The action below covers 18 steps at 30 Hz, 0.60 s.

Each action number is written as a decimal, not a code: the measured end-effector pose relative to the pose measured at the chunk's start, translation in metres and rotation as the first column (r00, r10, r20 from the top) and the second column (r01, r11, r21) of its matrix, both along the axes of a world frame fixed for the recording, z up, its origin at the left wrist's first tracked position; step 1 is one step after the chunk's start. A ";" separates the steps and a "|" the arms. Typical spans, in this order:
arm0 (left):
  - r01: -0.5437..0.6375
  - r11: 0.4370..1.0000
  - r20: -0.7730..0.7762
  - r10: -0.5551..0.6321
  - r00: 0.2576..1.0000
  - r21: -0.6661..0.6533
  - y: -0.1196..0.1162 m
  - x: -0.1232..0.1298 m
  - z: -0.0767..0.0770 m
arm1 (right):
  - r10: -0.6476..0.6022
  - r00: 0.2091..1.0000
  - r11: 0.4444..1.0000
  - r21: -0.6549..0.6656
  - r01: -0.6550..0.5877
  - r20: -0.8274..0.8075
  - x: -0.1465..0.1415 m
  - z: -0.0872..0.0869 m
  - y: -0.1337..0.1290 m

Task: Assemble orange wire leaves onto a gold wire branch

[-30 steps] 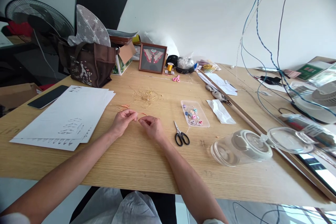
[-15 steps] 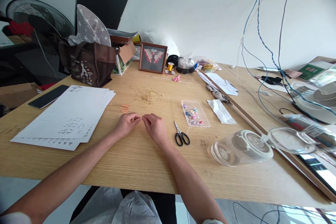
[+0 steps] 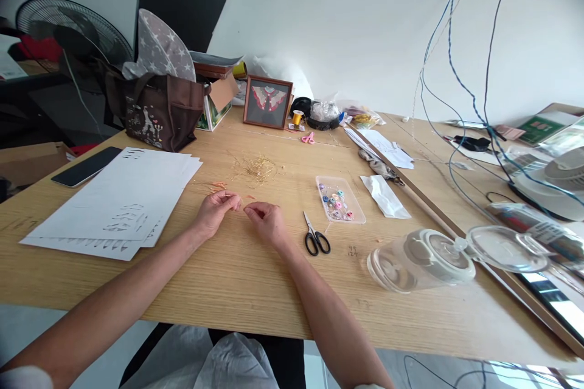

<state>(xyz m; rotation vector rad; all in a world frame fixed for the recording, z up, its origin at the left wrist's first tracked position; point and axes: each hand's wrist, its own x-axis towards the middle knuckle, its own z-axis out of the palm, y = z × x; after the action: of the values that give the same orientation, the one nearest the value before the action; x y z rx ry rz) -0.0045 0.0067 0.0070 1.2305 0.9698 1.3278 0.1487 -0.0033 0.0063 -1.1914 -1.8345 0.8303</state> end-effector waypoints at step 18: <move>0.157 0.933 -0.584 0.067 0.809 0.325 -0.002 -0.003 -0.006 | -0.143 0.986 0.959 0.259 0.115 0.091 0.009 0.007 0.001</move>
<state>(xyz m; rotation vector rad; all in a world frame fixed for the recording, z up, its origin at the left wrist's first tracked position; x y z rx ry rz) -0.0074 0.0051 0.0009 2.0203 1.1369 1.1257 0.1575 -0.0018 0.0130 -1.1947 -1.8628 0.4494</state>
